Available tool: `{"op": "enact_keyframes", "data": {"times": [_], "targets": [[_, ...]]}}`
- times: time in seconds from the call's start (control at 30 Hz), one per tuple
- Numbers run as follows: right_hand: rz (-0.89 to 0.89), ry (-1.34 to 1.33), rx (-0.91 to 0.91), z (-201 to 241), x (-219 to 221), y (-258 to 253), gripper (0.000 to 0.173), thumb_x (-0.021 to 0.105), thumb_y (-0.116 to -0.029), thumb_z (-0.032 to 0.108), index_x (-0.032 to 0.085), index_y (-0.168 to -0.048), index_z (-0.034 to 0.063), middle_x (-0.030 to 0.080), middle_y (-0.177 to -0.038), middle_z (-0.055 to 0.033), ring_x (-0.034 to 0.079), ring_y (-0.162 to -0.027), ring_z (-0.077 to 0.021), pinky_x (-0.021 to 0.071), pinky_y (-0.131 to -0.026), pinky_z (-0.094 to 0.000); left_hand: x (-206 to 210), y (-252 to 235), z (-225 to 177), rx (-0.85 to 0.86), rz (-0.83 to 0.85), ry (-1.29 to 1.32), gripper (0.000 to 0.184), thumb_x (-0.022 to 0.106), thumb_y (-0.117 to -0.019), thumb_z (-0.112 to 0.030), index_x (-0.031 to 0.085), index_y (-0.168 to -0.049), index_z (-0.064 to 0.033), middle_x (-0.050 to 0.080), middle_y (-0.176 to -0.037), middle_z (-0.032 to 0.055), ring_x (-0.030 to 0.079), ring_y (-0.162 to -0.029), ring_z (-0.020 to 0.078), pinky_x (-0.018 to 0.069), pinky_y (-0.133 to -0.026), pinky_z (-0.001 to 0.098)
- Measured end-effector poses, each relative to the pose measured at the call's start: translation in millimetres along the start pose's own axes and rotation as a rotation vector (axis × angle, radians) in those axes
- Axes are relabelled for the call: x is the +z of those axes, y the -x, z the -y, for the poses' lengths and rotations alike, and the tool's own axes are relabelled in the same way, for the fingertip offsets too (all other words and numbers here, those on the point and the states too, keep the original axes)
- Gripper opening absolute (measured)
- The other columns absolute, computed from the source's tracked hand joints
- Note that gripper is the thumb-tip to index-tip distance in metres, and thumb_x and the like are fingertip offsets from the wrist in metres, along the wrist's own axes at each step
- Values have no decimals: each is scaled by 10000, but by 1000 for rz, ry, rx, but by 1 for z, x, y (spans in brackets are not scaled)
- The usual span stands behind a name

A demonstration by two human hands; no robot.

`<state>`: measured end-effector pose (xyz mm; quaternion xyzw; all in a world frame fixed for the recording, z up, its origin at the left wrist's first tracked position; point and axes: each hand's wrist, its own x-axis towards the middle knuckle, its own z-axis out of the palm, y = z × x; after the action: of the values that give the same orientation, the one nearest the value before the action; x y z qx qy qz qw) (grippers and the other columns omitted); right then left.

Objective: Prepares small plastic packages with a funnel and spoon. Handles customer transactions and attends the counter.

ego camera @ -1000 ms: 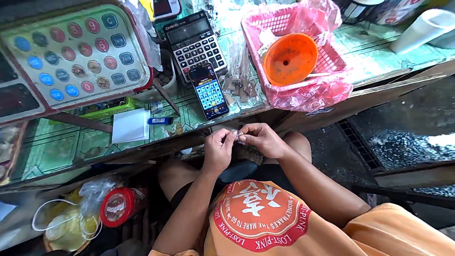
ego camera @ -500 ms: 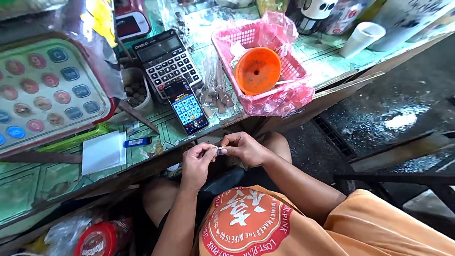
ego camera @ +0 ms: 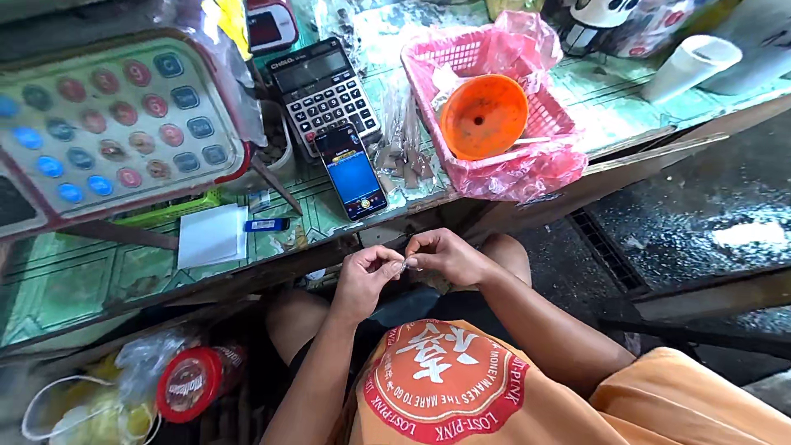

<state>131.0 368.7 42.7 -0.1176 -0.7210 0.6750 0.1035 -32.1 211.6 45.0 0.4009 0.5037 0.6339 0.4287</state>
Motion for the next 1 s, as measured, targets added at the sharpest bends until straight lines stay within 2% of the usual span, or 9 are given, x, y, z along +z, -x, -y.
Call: {"op": "enact_keyframes", "data": {"times": [0.1,0.2,0.33,0.43,0.63,0.73,0.83,0.93,1.0], "targets": [[21,26,2,0,-4,1,110,676,-975,152,708,-952,50,672,-817,14,612,-735,-37,518,-684,-224,-4,2,-1,-12,-1,-56,87,688,-941,-47,740,-990,3,715,-912,49,670,-773,111,590,-733,275],[48,36,1,0,-1,1,98,690,-964,151,704,-955,54,669,-825,24,610,-741,-33,516,-687,-222,0,2,0,-55,-119,-130,159,644,-989,-120,687,-848,-58,644,-713,-38,585,-606,36,509,-585,200],[56,58,12,0,3,0,102,682,-972,150,705,-967,51,677,-849,16,620,-762,-32,530,-709,-221,4,3,2,-78,-196,-126,235,690,-969,-148,662,-746,-78,631,-657,-45,550,-551,17,464,-531,178],[35,82,18,-1,1,-2,107,668,-979,155,707,-965,56,674,-843,17,615,-757,-34,524,-705,-218,-5,6,-2,-93,-55,-53,59,711,-929,-57,731,-907,-6,712,-807,31,662,-684,95,584,-663,257],[4,86,33,-4,-2,-1,101,670,-977,149,714,-961,60,686,-851,16,629,-768,-38,536,-720,-225,-11,11,-3,-95,92,-196,142,702,-931,-51,760,-1057,-22,705,-994,49,675,-856,105,591,-788,262],[10,112,43,-1,-1,-1,119,667,-980,174,708,-962,64,672,-837,16,616,-755,-37,526,-707,-228,-8,9,-4,-110,-8,-320,99,680,-964,-117,749,-937,-50,694,-852,1,637,-727,63,550,-683,222],[52,113,45,2,0,1,124,674,-974,181,705,-987,62,674,-854,15,618,-763,-37,526,-711,-227,-6,4,-4,-112,-63,-402,219,644,-1004,-216,692,-840,-80,641,-727,-59,547,-610,2,462,-589,181],[117,38,67,10,2,1,193,695,-965,197,700,-1081,43,705,-932,-2,654,-823,-46,558,-766,-235,-2,-1,-3,-85,-74,-412,281,666,-995,-263,666,-776,-88,598,-672,-66,510,-568,-2,429,-553,177],[112,28,64,14,5,1,186,684,-977,198,705,-1070,38,709,-923,4,656,-818,-37,560,-765,-231,1,-4,-4,-74,-76,-355,272,703,-969,-269,669,-766,-91,598,-662,-68,518,-563,0,438,-550,181]]}}
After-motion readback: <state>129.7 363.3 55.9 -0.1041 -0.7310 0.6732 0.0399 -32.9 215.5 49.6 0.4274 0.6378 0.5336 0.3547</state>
